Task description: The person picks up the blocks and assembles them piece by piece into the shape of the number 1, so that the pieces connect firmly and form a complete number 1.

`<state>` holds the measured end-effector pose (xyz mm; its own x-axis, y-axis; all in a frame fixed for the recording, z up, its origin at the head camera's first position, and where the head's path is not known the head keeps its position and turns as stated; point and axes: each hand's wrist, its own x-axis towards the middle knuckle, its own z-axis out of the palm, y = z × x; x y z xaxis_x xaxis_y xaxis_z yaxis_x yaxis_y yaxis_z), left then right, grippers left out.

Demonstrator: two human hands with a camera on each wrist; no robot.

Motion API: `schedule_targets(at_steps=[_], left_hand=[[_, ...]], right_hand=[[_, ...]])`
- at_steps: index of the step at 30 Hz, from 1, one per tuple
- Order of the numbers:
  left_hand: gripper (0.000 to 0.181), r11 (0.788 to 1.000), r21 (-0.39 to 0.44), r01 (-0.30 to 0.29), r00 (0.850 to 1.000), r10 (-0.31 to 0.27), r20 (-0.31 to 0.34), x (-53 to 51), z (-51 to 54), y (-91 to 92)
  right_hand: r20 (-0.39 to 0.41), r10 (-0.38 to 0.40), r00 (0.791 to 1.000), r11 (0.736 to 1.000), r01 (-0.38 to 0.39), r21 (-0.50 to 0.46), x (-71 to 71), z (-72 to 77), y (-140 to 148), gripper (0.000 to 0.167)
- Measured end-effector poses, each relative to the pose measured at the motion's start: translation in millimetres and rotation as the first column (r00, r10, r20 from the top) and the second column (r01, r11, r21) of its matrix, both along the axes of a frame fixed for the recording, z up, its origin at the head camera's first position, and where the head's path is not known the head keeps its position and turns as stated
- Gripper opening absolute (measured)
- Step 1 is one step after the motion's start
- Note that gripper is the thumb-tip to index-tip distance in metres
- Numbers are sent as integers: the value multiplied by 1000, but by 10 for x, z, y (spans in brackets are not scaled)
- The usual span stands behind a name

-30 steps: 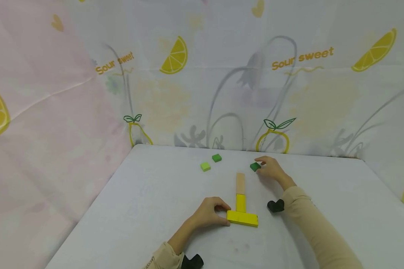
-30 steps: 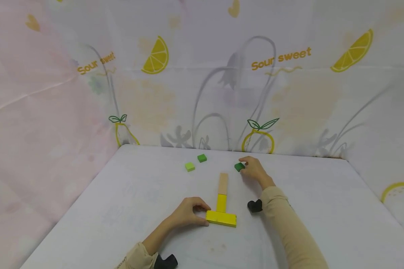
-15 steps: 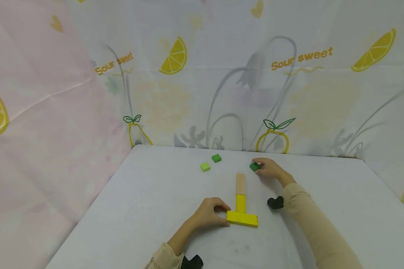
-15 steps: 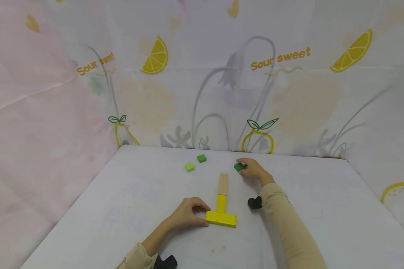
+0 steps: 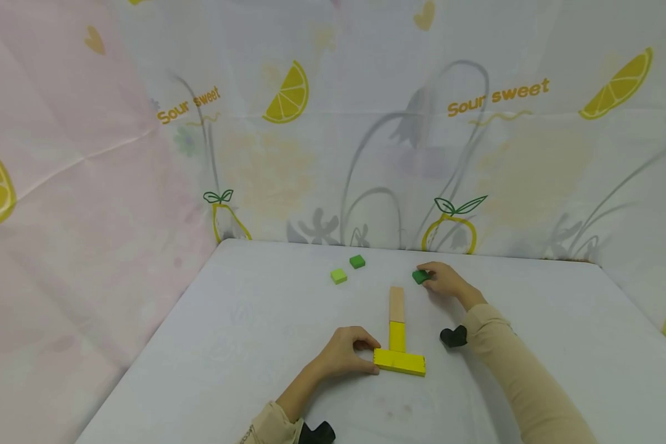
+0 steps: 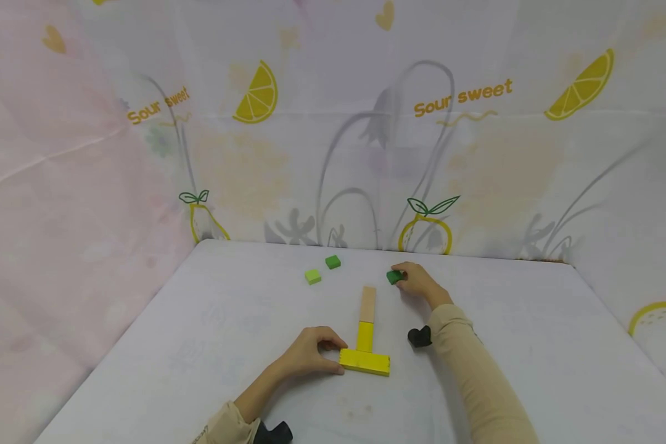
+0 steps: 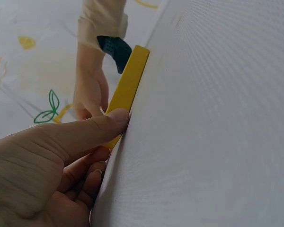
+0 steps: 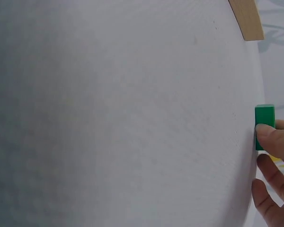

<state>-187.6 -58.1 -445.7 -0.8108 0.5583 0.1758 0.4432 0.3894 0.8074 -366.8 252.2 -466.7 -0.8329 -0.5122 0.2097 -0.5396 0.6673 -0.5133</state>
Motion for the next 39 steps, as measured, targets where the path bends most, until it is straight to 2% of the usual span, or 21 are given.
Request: schedule_targets(at_steps=[2,3,5,7,13,20,26,39], left_hand=[[35,1000,-1,-1,1000,1,3,1,3,1],[35,1000,-1,-2,1000,2,4,0,5,2],[35,1000,-2,-2,1000,2,6,3,10,2],[35,1000,-2,-4,1000,4,6,6,13,2],[35,1000,3,-5,1000,5,2,13,9,4],[35,1000,6,-1,1000,1,-5,18,18,4],[35,1000,5,-1,1000,1,-13,16,22,2],[34,1000,1,0,1000,0,-26,12,21,2]], right_hand=[[58,-38,998,999,37,12,234,283,-137,40],[51,-48,998,999,47,25,309,362,-188,39],[57,-72,996,996,69,52,427,492,-269,37],[47,-82,996,993,77,84,472,541,-318,35],[95,-88,992,993,80,89,439,537,-373,33],[128,-36,991,997,27,70,395,562,-457,31],[161,-18,987,998,8,63,408,582,-534,32],[179,19,984,999,-27,44,456,574,-609,32]])
